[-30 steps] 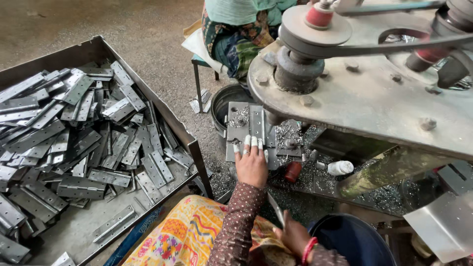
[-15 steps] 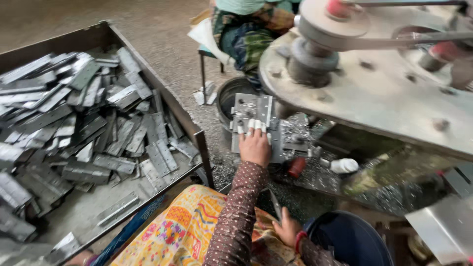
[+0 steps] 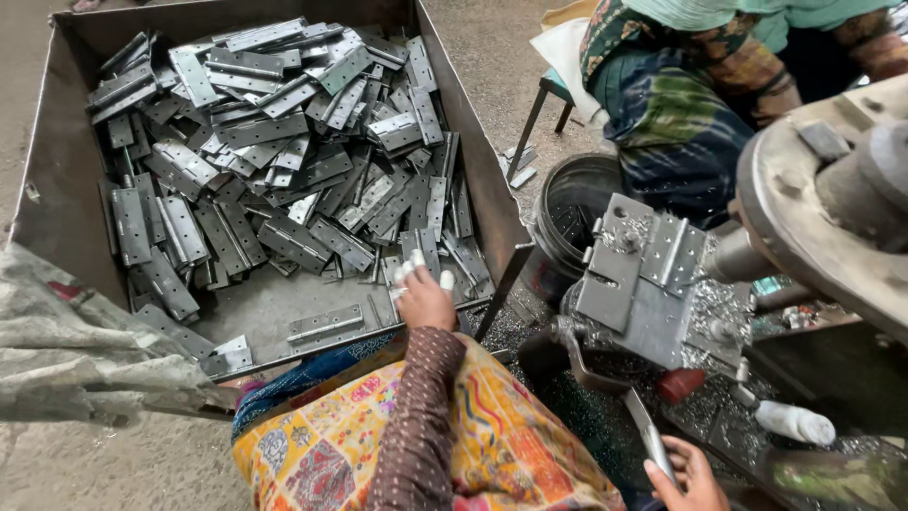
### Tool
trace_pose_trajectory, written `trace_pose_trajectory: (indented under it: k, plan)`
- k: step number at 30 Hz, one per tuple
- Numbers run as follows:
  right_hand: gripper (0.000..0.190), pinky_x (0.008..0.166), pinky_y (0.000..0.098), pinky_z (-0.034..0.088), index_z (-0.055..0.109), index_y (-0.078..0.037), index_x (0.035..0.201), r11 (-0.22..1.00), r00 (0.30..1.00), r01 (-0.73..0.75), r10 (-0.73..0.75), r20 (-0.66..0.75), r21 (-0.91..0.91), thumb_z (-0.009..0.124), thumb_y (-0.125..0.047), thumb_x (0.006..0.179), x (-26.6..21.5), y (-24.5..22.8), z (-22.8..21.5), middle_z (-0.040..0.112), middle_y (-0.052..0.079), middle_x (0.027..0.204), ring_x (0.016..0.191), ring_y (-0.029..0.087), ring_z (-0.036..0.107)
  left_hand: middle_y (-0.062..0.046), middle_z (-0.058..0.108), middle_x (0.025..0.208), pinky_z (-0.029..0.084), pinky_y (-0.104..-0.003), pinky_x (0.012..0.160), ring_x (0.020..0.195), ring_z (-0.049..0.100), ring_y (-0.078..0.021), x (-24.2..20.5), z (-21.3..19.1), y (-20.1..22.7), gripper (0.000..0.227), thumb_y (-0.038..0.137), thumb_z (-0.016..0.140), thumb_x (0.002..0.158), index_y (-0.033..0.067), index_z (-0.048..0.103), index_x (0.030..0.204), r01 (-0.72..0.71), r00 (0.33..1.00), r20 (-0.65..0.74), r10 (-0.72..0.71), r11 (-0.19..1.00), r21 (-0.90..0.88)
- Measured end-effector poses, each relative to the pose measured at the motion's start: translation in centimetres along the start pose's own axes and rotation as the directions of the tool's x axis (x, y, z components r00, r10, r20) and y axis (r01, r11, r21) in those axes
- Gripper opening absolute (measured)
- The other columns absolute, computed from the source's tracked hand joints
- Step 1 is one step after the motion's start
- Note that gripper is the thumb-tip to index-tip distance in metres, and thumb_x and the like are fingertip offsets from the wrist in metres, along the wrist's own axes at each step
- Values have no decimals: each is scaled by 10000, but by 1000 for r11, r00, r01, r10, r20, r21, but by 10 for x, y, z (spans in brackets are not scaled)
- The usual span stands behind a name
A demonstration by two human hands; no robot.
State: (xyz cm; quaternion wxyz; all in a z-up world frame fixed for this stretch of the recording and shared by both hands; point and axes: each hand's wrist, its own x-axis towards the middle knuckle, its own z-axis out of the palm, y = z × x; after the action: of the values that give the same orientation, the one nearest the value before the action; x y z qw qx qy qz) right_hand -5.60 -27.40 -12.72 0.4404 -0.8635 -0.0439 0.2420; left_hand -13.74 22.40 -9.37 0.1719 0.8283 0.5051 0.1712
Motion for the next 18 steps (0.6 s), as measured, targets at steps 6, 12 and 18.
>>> trace_pose_trajectory:
  k: [6, 12, 18]
  plan:
    - [663, 759, 380, 587, 557, 20, 1352, 997, 988, 81, -82, -135, -13, 805, -115, 752, 2, 22, 4, 762, 217, 956, 749, 237, 743, -151, 655, 1166, 438, -520, 992, 1200, 609, -352, 61, 55, -31, 561, 180, 675, 923, 58, 484, 1436, 15, 998, -62, -3, 982, 187]
    - [662, 703, 400, 587, 547, 8, 1367, 999, 994, 21, -18, -105, 27, 807, -126, 774, 3, 22, 1, 763, 213, 931, 713, 231, 721, -195, 679, 1177, 521, -510, 890, 1004, 676, -417, 57, 51, -29, 467, 73, 610, 885, 45, 503, 1340, 131, 991, 42, -126, 974, -185]
    - [602, 674, 385, 590, 574, -80, 1345, 998, 999, 7, -10, -46, -69, 812, -195, 804, -20, -18, 3, 740, 163, 999, 755, 198, 710, -258, 665, 1067, 500, -470, 797, 917, 631, -402, 8, -41, 5, 559, 153, 712, 896, -3, 505, 1391, -73, 967, -243, -70, 843, -533]
